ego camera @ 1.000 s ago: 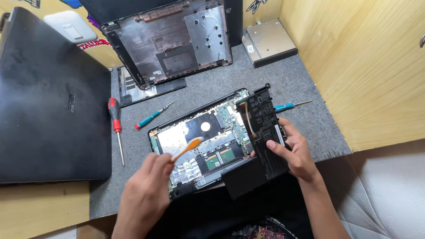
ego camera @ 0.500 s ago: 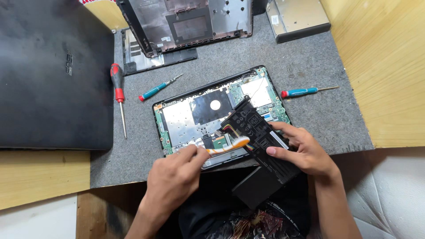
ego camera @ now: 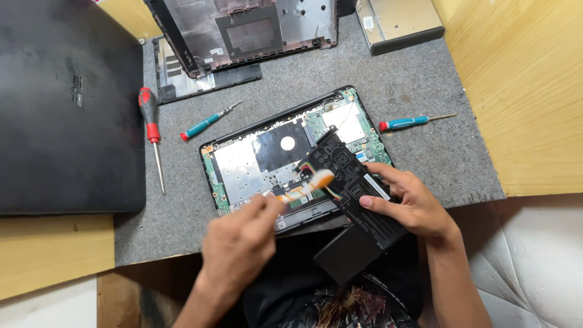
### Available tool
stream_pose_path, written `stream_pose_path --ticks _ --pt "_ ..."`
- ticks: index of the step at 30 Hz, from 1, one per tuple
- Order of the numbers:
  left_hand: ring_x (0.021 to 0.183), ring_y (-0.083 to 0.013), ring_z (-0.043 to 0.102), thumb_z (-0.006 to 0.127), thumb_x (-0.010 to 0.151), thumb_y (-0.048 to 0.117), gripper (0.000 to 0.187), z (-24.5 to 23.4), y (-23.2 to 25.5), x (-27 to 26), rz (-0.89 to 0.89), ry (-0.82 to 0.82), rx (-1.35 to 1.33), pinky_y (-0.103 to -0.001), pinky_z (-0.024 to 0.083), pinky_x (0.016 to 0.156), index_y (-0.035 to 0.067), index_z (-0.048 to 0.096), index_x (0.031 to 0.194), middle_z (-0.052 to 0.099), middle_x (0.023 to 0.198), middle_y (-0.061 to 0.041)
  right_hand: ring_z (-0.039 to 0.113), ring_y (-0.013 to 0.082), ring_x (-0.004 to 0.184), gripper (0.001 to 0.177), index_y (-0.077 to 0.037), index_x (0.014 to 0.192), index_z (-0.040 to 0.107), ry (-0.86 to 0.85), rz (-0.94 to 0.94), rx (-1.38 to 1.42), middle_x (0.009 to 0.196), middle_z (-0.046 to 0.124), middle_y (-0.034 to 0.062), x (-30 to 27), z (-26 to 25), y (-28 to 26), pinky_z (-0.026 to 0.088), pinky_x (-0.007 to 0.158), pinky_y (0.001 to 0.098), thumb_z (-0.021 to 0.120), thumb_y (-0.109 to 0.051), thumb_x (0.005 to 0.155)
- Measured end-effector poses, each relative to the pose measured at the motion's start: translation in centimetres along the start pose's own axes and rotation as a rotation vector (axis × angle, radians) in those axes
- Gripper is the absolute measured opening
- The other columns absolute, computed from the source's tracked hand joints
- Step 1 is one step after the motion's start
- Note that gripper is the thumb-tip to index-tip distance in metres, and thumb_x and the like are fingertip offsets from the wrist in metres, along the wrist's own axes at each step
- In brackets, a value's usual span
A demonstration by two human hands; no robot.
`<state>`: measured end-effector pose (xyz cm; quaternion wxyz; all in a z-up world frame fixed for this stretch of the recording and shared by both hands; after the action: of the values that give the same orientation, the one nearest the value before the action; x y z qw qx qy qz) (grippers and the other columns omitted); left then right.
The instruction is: The person cleans a removed laptop battery with a toothbrush, then brushes the internal chassis and motherboard area. They use a screwdriver to adjust components on the motherboard and handle the battery and screwdriver throughout.
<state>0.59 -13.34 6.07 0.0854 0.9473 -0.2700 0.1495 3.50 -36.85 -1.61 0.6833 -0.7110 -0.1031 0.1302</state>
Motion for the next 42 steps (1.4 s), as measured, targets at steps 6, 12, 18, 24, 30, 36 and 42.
stream_pose_path --ticks 6,12,18,24,30,36,42 --pt "0.045 -0.0225 0.049 0.058 0.089 0.008 0.015 -0.3 -0.4 0.2 0.006 0.036 0.084 -0.039 0.035 0.032 0.013 0.062 0.103 0.053 0.076 0.001 0.07 0.0135 0.099 0.05 0.001 0.134 0.06 0.013 0.015 -0.013 0.118 0.073 0.0082 0.1 0.0 -0.2 0.057 0.084 0.0228 0.071 -0.009 0.086" --pt "0.051 -0.0232 0.053 0.058 0.086 0.002 0.017 -0.4 -0.4 0.5 0.031 0.041 0.035 -0.037 0.039 0.037 0.014 0.061 0.097 0.057 0.082 0.001 0.069 0.0101 0.092 0.052 0.0 0.135 0.059 0.043 0.004 -0.028 0.112 0.074 0.0053 0.0 -0.2 0.2 0.054 0.08 0.0195 0.072 -0.009 0.086" --pt "0.051 -0.0245 0.055 0.058 0.085 0.003 0.025 -0.1 -0.5 0.8 0.041 0.054 0.004 -0.036 0.036 0.036 0.013 0.065 0.107 0.061 0.088 0.001 0.069 0.0092 0.089 0.052 0.0 0.135 0.059 0.074 0.015 -0.016 0.11 0.074 0.0039 -0.1 -0.5 0.8 0.055 0.076 0.0191 0.073 -0.009 0.085" --pt "0.054 -0.0257 0.056 0.058 0.085 0.005 0.023 -0.7 -0.9 1.8 0.015 0.053 0.028 -0.04 0.039 0.04 0.014 0.064 0.105 0.056 0.082 0.0 0.063 0.0058 0.08 0.054 -0.001 0.135 0.061 0.122 0.04 -0.058 0.106 0.071 0.0016 -0.3 -1.1 1.5 0.049 0.069 0.0167 0.075 -0.011 0.084" --pt "0.048 -0.0278 0.05 0.059 0.091 0.006 0.016 -1.8 -1.2 3.1 0.018 0.043 -0.006 -0.041 0.035 0.036 0.01 0.062 0.106 0.057 0.08 -0.001 0.06 0.005 0.075 0.051 -0.002 0.132 0.061 0.13 0.017 -0.107 0.106 0.07 -0.0003 -0.2 -1.2 0.6 0.048 0.067 0.0166 0.074 -0.014 0.085" --pt "0.06 -0.0088 0.046 0.069 0.088 0.036 0.038 -1.8 -1.6 4.7 -0.376 0.032 -0.805 -0.026 0.064 0.063 0.014 0.039 0.081 0.073 0.109 -0.002 0.068 0.0134 0.103 0.057 -0.003 0.134 0.061 0.186 0.082 0.007 0.119 0.071 0.0055 -0.9 -1.5 1.9 0.053 0.09 0.0233 0.077 -0.009 0.08" --pt "0.061 -0.004 0.061 0.087 0.074 0.023 0.047 6.9 -3.0 6.8 -0.611 -0.165 -1.399 -0.019 0.053 0.054 0.002 0.071 0.113 0.063 0.089 -0.005 0.054 0.0043 0.047 0.047 0.003 0.124 0.065 0.064 -0.181 0.117 0.054 0.068 0.0089 0.9 -0.8 -0.8 0.05 0.038 0.0174 0.073 0.001 0.078"
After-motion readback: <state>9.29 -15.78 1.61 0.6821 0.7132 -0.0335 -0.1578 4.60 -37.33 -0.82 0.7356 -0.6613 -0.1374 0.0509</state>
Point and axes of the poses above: each hand's wrist, its own x-axis towards the middle knuckle, its own z-axis out of the palm, y = z × x, the point moved 8 cm from there along x, towards the middle knuckle
